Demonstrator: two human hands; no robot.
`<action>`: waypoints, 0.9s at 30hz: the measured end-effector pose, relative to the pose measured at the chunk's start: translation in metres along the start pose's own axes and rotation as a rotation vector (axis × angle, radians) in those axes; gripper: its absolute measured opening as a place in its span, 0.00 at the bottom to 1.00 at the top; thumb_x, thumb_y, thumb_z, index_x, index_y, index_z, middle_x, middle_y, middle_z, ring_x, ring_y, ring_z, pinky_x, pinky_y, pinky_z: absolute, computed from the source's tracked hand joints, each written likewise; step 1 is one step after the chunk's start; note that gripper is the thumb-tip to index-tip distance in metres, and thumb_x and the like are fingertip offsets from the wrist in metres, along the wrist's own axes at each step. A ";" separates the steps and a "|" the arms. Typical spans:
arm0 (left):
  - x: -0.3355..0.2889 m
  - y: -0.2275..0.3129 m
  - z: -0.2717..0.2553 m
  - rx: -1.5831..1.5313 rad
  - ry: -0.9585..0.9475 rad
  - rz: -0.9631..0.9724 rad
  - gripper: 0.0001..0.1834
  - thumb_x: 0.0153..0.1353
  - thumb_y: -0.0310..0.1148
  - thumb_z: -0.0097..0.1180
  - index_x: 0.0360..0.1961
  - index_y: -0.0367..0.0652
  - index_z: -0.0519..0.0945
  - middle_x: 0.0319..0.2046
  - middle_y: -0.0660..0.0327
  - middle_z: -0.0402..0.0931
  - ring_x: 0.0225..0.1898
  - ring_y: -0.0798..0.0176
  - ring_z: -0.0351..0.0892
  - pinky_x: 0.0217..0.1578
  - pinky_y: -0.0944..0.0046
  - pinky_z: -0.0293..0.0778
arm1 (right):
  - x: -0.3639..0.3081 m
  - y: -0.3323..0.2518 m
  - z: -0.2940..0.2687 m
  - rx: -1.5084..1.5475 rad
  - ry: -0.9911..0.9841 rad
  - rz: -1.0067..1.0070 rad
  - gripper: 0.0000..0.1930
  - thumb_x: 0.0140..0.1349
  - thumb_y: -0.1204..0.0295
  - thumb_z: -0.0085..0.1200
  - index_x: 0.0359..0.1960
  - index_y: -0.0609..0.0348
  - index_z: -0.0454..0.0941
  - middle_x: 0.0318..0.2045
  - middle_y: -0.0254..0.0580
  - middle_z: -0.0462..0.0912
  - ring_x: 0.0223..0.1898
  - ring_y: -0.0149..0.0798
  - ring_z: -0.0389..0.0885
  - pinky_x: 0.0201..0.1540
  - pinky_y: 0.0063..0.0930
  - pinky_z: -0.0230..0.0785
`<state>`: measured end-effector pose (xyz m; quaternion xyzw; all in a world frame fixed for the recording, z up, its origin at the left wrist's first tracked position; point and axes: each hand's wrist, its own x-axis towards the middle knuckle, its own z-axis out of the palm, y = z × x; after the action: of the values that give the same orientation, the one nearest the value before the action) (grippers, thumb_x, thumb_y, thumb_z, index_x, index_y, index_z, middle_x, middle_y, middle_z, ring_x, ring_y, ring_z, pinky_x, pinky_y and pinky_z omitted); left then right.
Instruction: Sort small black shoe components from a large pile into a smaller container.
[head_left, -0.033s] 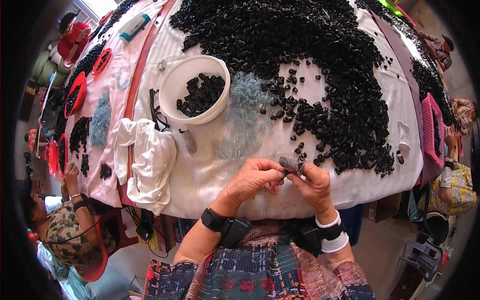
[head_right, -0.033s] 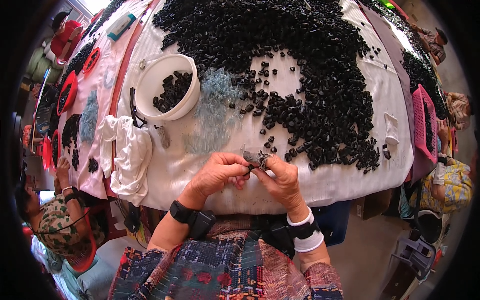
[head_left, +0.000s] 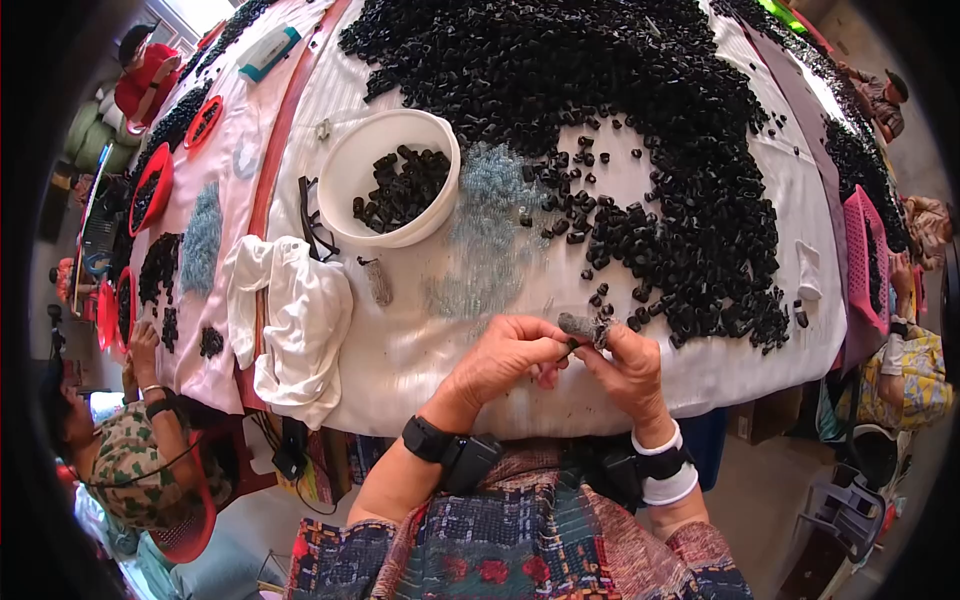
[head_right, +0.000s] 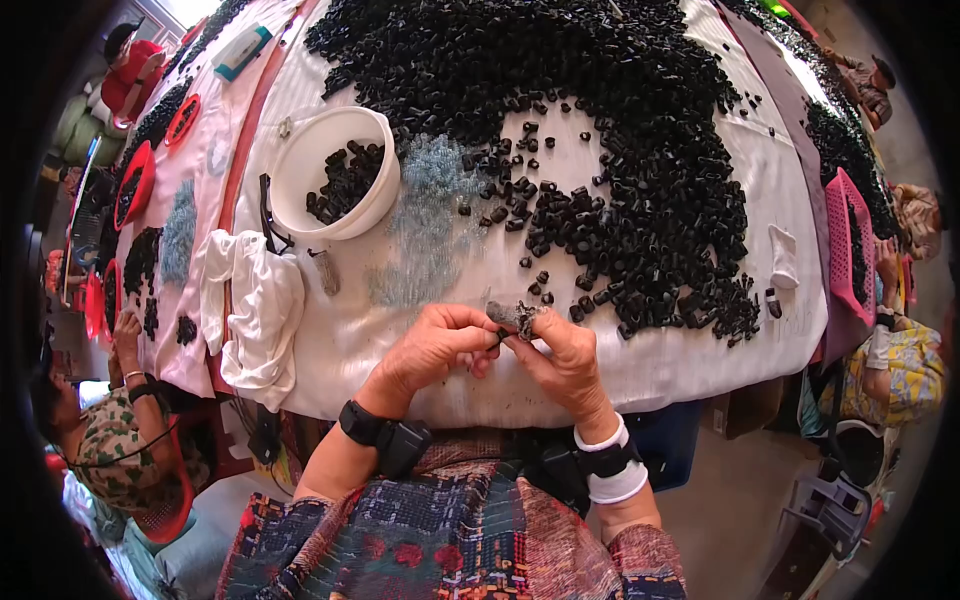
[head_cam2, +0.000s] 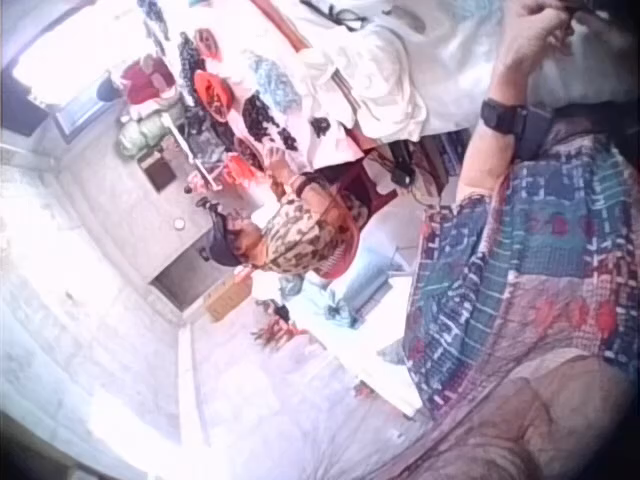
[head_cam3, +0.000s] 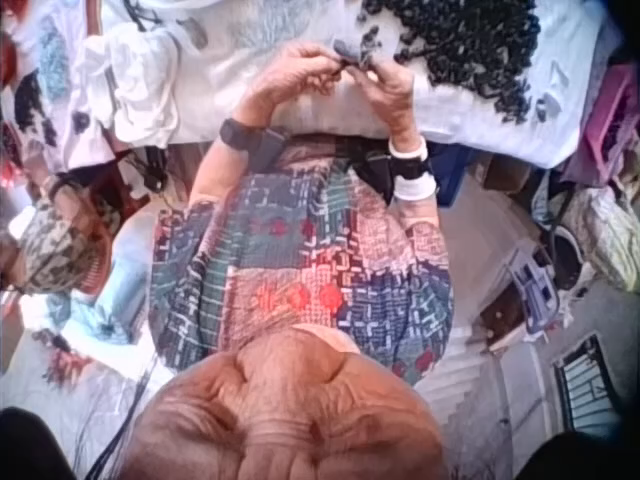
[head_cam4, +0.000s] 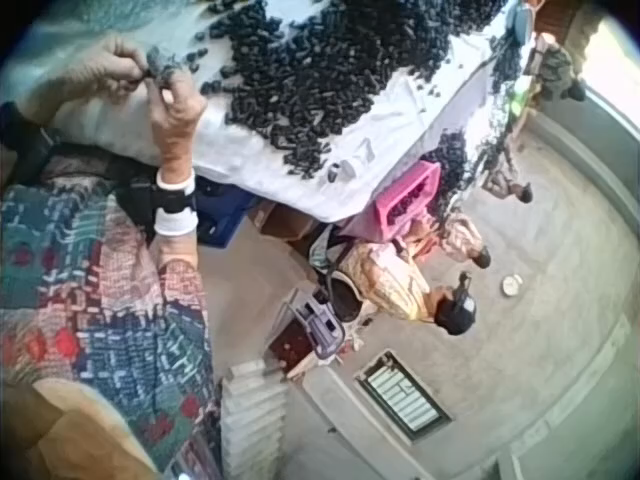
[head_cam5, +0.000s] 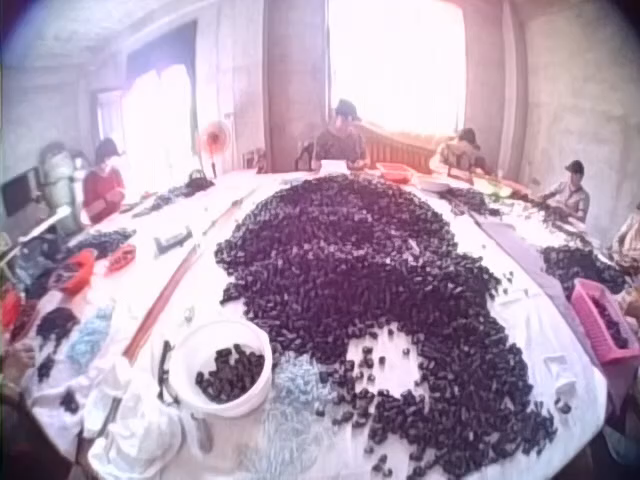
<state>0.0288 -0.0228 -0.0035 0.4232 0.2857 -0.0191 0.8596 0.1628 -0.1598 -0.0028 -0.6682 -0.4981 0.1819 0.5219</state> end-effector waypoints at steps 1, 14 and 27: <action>0.001 0.000 0.000 -0.017 0.000 0.002 0.07 0.57 0.26 0.56 0.36 0.34 0.79 0.26 0.59 0.78 0.24 0.69 0.77 0.25 0.70 0.76 | 0.002 -0.001 -0.001 -0.006 -0.005 -0.012 0.13 0.47 0.83 0.60 0.37 0.61 0.78 0.29 0.43 0.81 0.29 0.43 0.80 0.32 0.28 0.71; 0.003 -0.009 0.007 -0.140 0.150 0.109 0.08 0.56 0.28 0.57 0.35 0.36 0.79 0.26 0.59 0.79 0.25 0.71 0.78 0.27 0.74 0.75 | 0.000 -0.004 0.015 -0.246 0.109 -0.201 0.24 0.39 0.72 0.67 0.41 0.65 0.75 0.37 0.48 0.74 0.36 0.46 0.73 0.37 0.32 0.69; 0.002 -0.006 0.013 -0.191 0.142 0.121 0.07 0.56 0.26 0.56 0.34 0.33 0.78 0.28 0.59 0.79 0.30 0.68 0.80 0.33 0.71 0.77 | -0.002 0.000 0.026 -0.353 0.169 -0.229 0.21 0.37 0.74 0.68 0.35 0.65 0.74 0.34 0.49 0.74 0.34 0.49 0.73 0.35 0.36 0.69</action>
<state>0.0349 -0.0357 -0.0028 0.3561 0.3204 0.0899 0.8732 0.1426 -0.1479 -0.0135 -0.7011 -0.5493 -0.0254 0.4539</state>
